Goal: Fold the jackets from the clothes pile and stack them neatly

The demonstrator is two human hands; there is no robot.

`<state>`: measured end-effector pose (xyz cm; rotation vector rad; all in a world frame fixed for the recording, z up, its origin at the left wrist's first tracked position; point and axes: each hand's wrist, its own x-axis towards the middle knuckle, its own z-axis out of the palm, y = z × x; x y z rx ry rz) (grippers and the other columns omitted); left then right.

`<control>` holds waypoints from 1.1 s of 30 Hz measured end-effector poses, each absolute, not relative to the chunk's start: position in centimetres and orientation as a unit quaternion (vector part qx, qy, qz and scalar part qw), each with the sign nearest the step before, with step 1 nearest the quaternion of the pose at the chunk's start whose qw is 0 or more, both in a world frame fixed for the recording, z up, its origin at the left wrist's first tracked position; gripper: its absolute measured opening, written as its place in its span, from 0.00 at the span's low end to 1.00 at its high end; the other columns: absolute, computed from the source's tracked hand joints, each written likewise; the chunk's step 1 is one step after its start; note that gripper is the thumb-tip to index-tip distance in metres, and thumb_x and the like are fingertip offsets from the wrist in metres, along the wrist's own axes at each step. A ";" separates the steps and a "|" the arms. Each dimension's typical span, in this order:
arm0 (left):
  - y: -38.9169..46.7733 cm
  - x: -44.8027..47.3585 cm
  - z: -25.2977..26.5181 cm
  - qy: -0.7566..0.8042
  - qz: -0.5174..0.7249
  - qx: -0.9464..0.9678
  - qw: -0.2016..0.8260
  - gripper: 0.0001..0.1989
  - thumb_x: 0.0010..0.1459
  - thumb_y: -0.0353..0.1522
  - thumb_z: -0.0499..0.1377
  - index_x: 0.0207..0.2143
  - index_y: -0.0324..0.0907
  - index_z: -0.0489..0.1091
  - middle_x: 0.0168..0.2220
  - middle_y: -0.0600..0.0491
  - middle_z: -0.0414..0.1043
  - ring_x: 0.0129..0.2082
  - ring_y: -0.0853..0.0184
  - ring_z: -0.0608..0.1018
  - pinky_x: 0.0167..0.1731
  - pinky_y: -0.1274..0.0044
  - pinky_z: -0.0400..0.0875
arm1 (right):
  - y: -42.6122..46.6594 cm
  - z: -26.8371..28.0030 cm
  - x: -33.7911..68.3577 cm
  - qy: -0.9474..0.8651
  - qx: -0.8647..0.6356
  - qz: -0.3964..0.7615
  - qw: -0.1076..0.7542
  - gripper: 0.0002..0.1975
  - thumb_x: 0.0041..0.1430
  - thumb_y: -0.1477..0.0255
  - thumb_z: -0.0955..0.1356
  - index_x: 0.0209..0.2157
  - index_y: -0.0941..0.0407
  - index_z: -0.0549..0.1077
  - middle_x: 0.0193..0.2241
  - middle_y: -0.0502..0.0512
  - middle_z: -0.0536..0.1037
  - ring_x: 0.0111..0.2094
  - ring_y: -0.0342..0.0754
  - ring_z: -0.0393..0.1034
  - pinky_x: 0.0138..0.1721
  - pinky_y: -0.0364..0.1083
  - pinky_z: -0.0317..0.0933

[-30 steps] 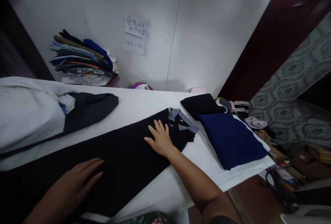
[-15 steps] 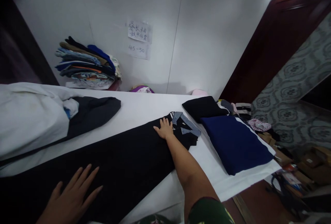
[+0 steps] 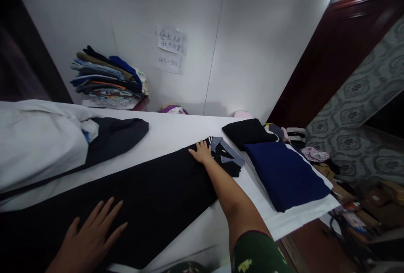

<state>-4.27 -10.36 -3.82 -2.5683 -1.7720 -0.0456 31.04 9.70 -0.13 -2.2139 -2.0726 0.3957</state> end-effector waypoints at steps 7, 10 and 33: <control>-10.6 -4.1 -2.7 -0.561 0.023 -0.828 0.013 0.23 0.56 0.30 0.47 0.48 0.52 0.74 0.64 0.51 0.56 0.65 0.44 0.50 0.54 0.41 0.45 | 10.3 -1.3 33.3 -0.623 -0.774 0.106 0.022 0.39 0.63 0.50 0.50 0.66 0.60 0.43 0.68 0.59 0.38 0.67 0.52 0.28 0.63 0.58 0.29; -10.6 -3.7 -2.2 -0.569 0.028 -0.822 0.014 0.23 0.56 0.31 0.46 0.48 0.52 0.74 0.64 0.51 0.56 0.65 0.44 0.51 0.54 0.41 0.46 | 10.1 -1.1 33.8 -0.627 -0.769 0.120 0.029 0.38 0.63 0.50 0.50 0.66 0.60 0.42 0.68 0.60 0.37 0.67 0.51 0.27 0.63 0.59 0.29; -12.2 -4.3 1.4 -0.671 -0.120 -0.726 -0.088 0.28 0.60 0.44 0.51 0.59 0.42 0.61 0.64 0.44 0.55 0.65 0.55 0.56 0.61 0.56 0.46 | -2.9 -2.2 22.1 -0.864 -0.498 0.063 0.028 0.32 0.64 0.52 0.55 0.63 0.54 0.56 0.66 0.58 0.48 0.67 0.55 0.38 0.63 0.60 0.35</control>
